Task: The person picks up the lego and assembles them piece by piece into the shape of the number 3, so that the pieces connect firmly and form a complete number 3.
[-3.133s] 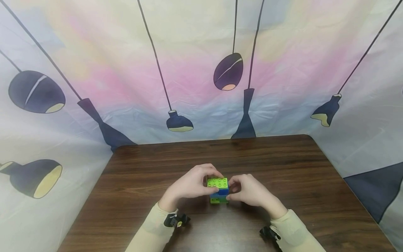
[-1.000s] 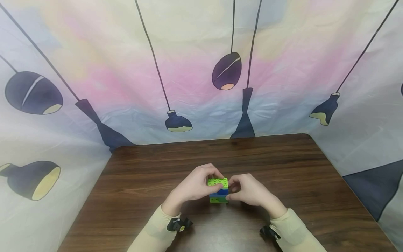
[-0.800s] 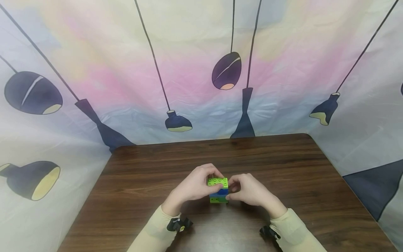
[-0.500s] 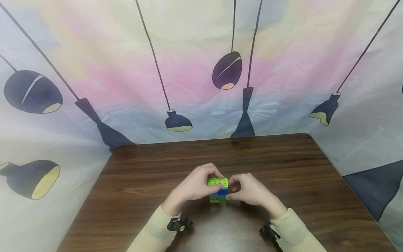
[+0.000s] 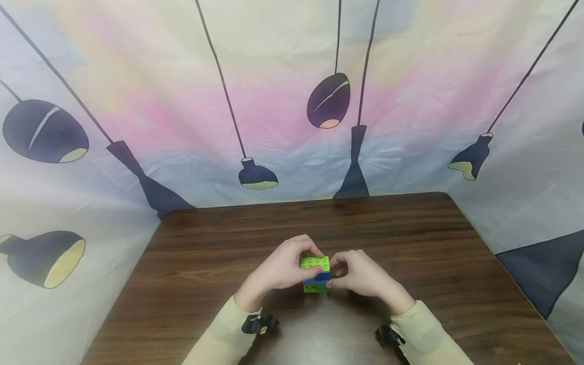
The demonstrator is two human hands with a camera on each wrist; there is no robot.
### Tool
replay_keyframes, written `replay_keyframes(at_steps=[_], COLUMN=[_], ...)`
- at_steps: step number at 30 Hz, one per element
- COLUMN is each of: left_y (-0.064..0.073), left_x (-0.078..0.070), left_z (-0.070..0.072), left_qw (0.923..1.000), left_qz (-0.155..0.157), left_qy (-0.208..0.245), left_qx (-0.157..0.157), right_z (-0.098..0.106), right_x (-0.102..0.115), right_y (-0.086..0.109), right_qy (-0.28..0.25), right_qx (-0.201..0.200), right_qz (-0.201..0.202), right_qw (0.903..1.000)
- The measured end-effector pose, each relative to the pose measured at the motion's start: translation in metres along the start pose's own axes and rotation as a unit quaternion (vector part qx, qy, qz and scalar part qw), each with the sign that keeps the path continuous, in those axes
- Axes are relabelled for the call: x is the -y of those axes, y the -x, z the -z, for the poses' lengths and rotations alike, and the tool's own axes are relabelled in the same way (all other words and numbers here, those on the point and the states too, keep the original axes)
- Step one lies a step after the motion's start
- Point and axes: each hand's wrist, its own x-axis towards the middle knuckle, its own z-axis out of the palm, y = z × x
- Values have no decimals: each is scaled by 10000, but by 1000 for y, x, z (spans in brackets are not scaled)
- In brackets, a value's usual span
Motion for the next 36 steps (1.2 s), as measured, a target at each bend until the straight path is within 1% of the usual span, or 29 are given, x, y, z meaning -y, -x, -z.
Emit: replay_keyframes(at_steps=[4,10,14,18,24,28,36], left_y=[0,0,-1,-1,-2,-2,-2], left_x=[-1,-2,0,1,-2,-3,-4], left_z=[0,0,-2,-5,-6,-6,-10], left_qw=[9999,10000,9998,9994,9991,9987,9975], left_qz=[-59,-61,-123,-186,-226,-249,-222], left_qy=[-61,-3,-126,-230,-119,-163,-315], left_qx=[-61,-67,-78,-203,-353,-419,-591], right_z=[0,1,0,-1,-1,0,-1], right_x=[-1,-1,-2,-3,-2,-1,0], right_y=[-1,-1,0,1,1,1,1], right_qy=[21,-1,27,19,171,255,176], right_qx=[-22,-35,-43,-62,-104,-135,-185], right_qz=[10,4,2,-2,55,58,185], right_qw=[10000,10000,10000,10000,9998,9996,9995])
